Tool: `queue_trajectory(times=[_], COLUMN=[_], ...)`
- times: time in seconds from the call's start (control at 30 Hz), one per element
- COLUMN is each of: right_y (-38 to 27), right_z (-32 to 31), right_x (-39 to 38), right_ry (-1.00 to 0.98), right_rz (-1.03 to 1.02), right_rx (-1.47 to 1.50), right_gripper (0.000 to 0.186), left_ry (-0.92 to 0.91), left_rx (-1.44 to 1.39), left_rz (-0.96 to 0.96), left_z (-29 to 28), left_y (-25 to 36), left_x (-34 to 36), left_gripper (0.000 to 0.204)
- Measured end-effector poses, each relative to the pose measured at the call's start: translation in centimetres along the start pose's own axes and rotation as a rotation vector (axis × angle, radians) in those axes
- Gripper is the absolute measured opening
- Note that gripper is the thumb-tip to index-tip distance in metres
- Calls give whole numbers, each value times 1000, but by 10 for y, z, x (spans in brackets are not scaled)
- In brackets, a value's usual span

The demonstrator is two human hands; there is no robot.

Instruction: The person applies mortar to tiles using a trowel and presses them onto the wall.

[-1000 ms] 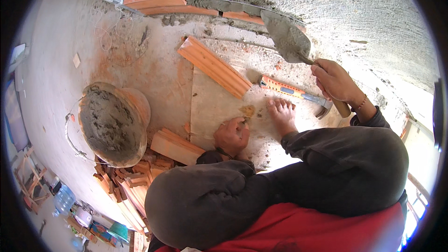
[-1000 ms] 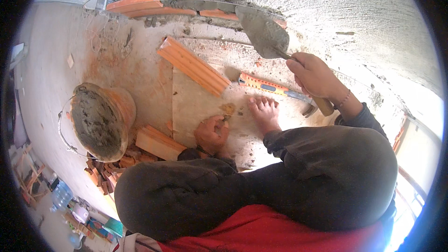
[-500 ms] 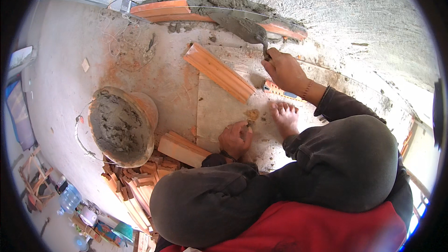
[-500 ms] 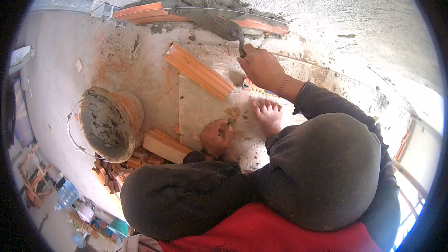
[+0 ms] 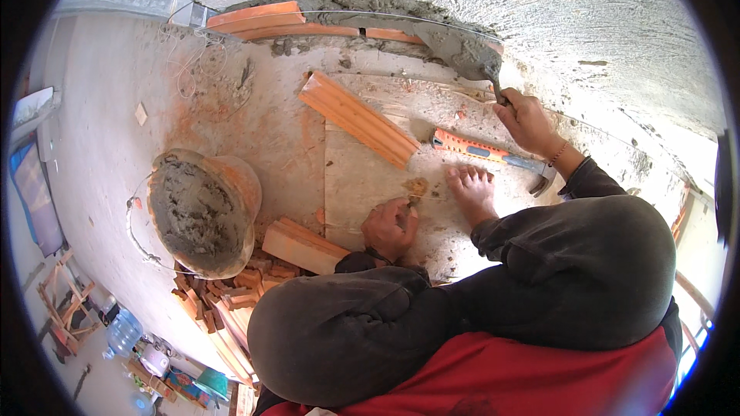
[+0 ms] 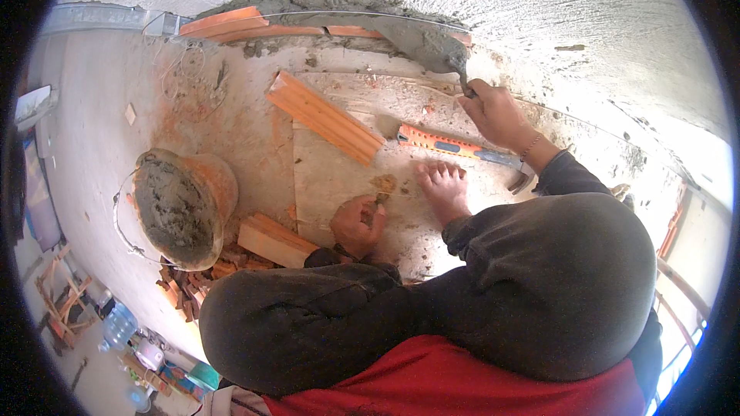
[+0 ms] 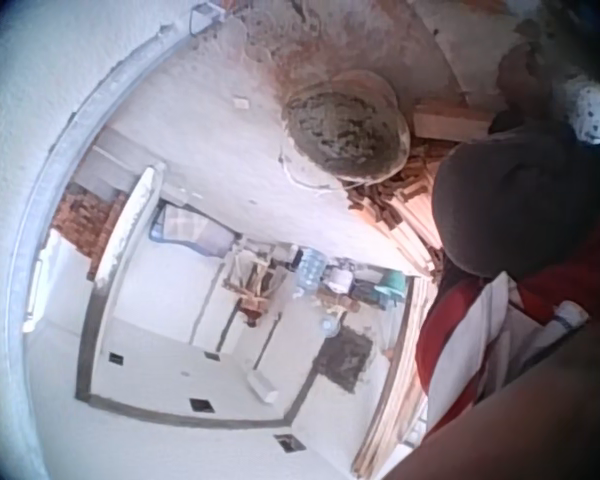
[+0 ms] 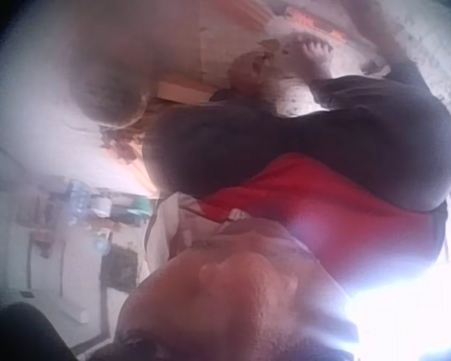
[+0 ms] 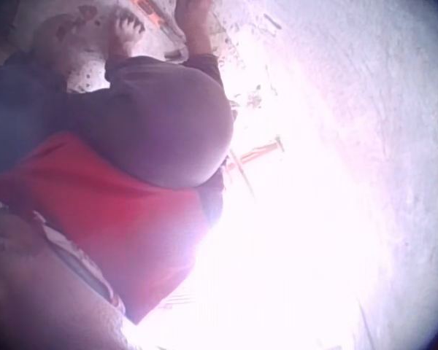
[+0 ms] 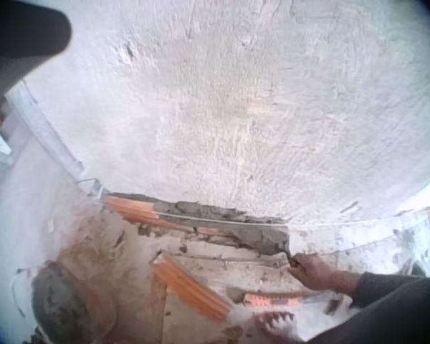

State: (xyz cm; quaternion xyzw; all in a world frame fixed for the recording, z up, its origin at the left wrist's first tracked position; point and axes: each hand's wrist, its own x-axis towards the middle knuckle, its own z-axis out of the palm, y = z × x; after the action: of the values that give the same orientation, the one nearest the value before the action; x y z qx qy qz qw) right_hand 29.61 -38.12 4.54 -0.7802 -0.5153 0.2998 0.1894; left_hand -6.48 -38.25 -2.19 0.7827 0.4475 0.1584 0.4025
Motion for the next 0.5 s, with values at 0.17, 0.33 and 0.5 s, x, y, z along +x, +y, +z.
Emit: queue_trajectory(times=[0.17, 0.33, 0.5], right_y=[26, 47, 22], right_z=[-20, -30, -40], right_x=[-10, -27, -40], right_ry=[-43, -32, -65], right_rz=[60, 143, 75], right_rx=[-50, -42, -30], right_gripper=[20, 24, 27], left_ry=[24, 45, -168], left_rx=[-95, -333, -776], left_rz=[-71, -228, -383], left_z=[-3, -14, -75], left_y=[10, 3, 6], left_x=[4, 6, 48], left_gripper=[23, 17, 11])
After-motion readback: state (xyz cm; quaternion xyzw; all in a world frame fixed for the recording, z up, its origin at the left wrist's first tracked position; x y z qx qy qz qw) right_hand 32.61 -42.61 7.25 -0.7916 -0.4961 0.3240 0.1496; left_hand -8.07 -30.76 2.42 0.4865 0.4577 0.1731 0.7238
